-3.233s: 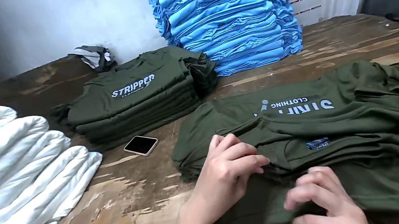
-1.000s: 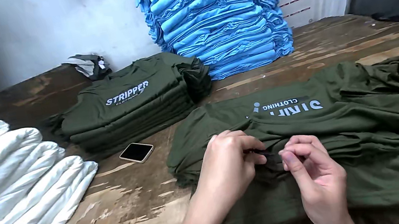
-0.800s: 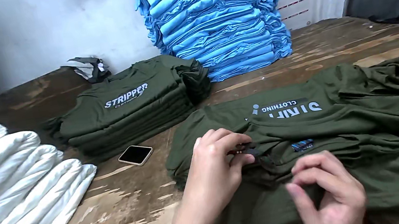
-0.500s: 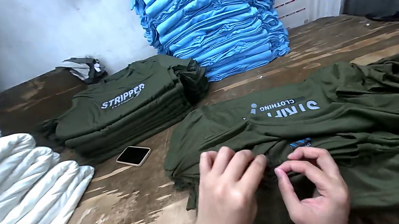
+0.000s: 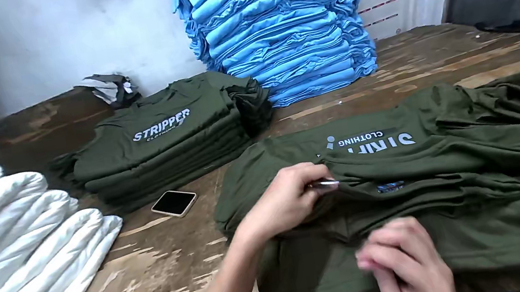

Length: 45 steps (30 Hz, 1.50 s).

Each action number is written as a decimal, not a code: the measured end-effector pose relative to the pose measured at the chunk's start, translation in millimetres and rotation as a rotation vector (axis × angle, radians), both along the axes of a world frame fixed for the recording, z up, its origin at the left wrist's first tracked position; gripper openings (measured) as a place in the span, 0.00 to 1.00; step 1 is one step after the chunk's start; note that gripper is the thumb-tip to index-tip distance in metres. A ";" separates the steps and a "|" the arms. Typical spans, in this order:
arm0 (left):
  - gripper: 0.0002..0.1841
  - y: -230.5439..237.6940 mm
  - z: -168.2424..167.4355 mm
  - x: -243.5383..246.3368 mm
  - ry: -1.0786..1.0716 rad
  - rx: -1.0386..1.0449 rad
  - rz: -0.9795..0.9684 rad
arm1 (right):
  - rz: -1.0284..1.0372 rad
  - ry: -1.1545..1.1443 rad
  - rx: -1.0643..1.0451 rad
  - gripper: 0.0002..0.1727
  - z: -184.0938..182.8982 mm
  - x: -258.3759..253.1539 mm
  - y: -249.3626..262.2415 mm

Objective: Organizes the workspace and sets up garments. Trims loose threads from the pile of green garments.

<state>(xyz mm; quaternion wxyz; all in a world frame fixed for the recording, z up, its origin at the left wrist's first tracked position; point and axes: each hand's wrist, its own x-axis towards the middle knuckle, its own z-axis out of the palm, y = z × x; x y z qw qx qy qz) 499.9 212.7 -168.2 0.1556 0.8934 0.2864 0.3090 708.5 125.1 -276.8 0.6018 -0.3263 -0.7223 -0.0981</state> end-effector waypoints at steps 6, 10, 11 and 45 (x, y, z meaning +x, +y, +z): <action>0.16 16.1 25.7 14.5 0.107 0.021 0.211 | 0.077 -0.051 -0.010 0.06 3.2 -1.3 5.9; 0.16 37.9 -3.1 35.6 0.162 0.132 0.441 | 0.244 -0.080 0.049 0.15 16.5 12.5 -11.5; 0.14 42.0 -12.5 34.7 0.158 0.088 0.422 | 0.128 -0.040 0.000 0.20 20.0 11.4 -14.7; 0.11 -89.9 -31.9 23.4 0.005 0.520 0.555 | 0.488 0.674 -0.307 0.05 10.4 -22.2 -11.1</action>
